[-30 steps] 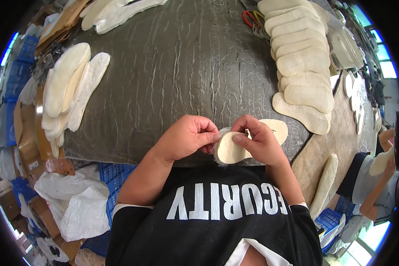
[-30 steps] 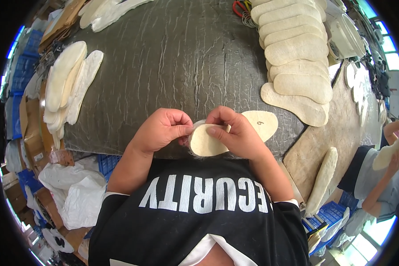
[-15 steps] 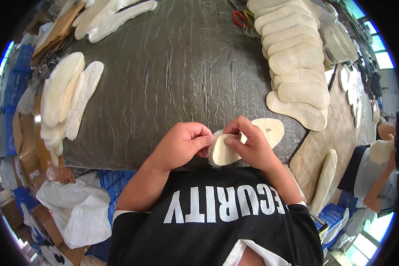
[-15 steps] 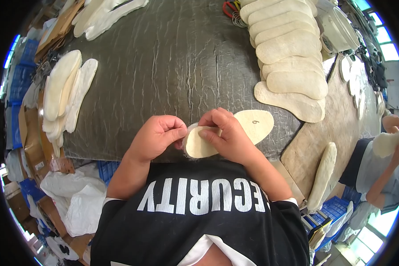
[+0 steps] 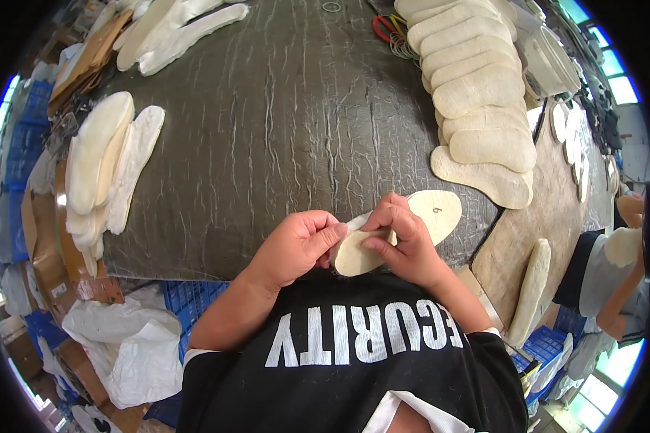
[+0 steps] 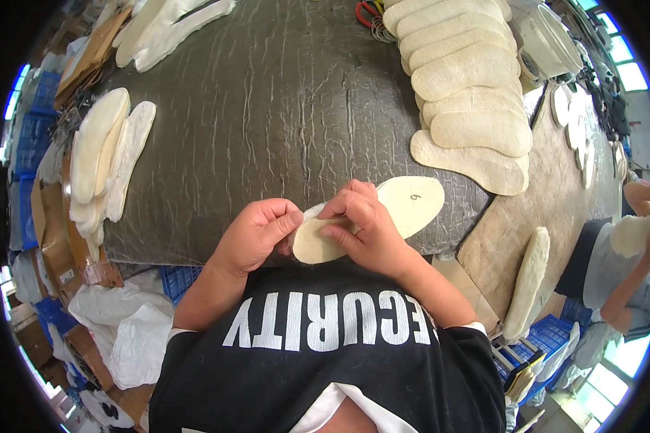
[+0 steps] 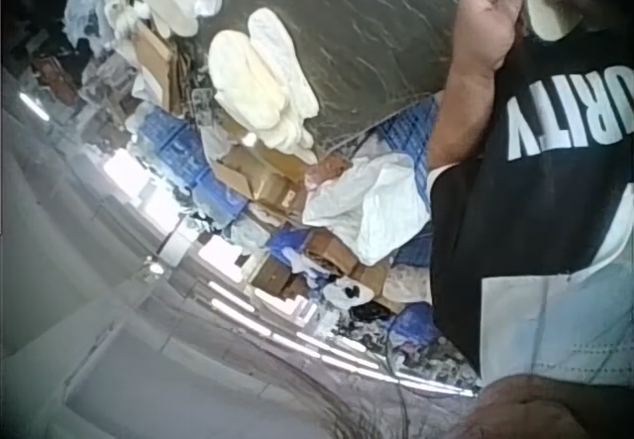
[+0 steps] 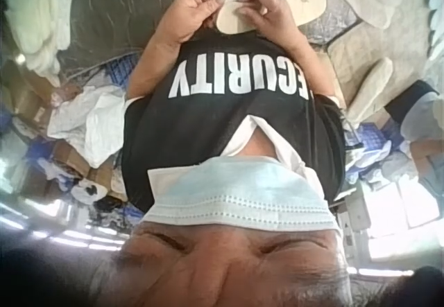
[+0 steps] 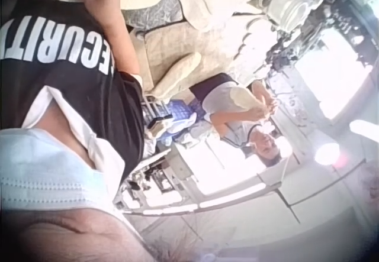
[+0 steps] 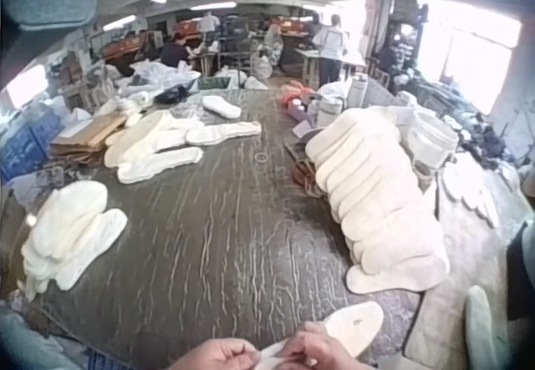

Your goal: Attaching fuzzy lining to shoe insole components on a work table.

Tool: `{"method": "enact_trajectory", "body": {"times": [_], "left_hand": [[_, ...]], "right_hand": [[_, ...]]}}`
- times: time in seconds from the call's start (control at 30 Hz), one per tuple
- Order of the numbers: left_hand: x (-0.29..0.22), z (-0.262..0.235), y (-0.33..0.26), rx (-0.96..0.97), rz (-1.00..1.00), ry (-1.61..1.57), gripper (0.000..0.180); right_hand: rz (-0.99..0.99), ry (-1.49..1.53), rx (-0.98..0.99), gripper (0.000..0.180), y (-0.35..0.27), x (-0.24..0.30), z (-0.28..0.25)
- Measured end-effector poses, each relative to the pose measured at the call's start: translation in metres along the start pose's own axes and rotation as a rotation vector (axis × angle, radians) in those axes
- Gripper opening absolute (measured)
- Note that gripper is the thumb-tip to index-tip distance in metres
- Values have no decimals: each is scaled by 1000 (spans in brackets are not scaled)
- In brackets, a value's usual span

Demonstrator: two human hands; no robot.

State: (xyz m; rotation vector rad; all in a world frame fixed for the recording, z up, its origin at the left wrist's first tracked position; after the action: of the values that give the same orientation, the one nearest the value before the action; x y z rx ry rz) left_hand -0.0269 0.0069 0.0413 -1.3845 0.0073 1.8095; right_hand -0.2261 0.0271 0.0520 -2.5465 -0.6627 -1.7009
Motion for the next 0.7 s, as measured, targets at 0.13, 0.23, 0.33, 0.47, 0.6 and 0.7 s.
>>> {"method": "enact_trajectory", "body": {"times": [0.13,0.23,0.33,0.47,0.6,0.7], "left_hand": [[0,5,-1,-34,119,145,19],[3,4,3,-40,224,215,19],[3,4,3,-46,231,237,20],[5,2,1,-35,266,258,21],[2,3,3,-13,335,333,21],[0,4,1,8,346,357,19]], "right_hand": [[-40,6,-12,22,-1,2,1],[-29,15,19,21,-2,2,-3],[-26,23,13,20,-2,2,-5],[-7,21,24,19,-2,4,-4],[53,16,15,19,-2,2,-6],[40,-4,6,21,-2,3,-4]]}}
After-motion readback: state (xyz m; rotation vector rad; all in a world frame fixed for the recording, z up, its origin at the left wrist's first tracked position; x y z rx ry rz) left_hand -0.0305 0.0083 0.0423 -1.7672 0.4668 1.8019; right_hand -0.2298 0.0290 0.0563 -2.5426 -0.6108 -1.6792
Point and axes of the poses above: each hand's wrist, its own y-axis towards the middle knuckle, its own z-axis out of the palm, x = y × z, the point moved 2 cm from there along y, towards the middle knuckle, and after that the axes turned 1 degree about y, right-handed, at the moved point
